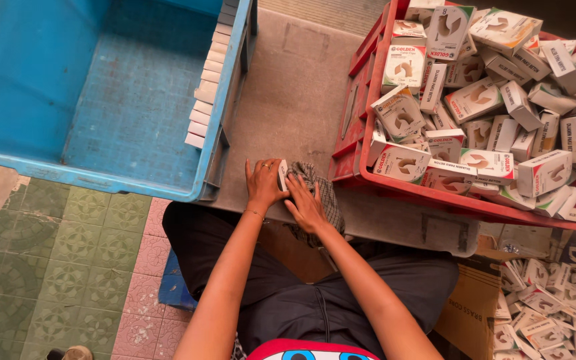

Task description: The person wipes individual small boxes with a cloth and then stacks them neatly in a large blue plastic bin.

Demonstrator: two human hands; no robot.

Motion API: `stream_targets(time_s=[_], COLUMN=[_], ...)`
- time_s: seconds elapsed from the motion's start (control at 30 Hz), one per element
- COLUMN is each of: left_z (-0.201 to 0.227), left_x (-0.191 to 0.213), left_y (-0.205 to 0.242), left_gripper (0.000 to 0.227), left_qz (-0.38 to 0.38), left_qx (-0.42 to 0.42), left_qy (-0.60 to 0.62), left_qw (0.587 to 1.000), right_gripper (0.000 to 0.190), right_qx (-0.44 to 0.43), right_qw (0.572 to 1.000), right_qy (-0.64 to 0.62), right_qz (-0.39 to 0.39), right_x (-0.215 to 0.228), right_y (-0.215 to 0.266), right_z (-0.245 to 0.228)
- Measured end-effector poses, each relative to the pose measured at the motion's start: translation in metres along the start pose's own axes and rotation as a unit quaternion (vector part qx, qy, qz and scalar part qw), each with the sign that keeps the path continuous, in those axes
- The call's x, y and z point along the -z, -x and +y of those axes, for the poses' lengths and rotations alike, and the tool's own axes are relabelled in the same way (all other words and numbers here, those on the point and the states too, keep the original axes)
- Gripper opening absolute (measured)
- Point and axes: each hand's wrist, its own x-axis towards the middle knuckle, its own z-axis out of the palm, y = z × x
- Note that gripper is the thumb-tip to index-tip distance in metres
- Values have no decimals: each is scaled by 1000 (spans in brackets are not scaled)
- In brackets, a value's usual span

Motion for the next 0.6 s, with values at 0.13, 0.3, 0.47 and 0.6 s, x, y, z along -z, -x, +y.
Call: stream_targets(time_s=[0.13,0.3,0.47,0.6], left_z=[-8,-14,-1,6], left_x=[-6,-15,5,10], left_y=[2,1,4,-5], left_gripper=[62,67,78,85], left_qz=[2,-3,-2,-21], left_qx=[3,6,-9,-36], left_qy=[-18,-17,-21,-21], left_qw=[1000,1000,1000,999], right_gripper=[56,55,53,51], right_qx=[1,38,15,-27], right_qw=[997,997,999,980], right_qy=[82,66,-39,-187], right_qz=[-15,-10,6,68], right_x=[-19,-32,-8,-14], right_y=[-39,-21,0,-18], right_z=[9,6,-10,5])
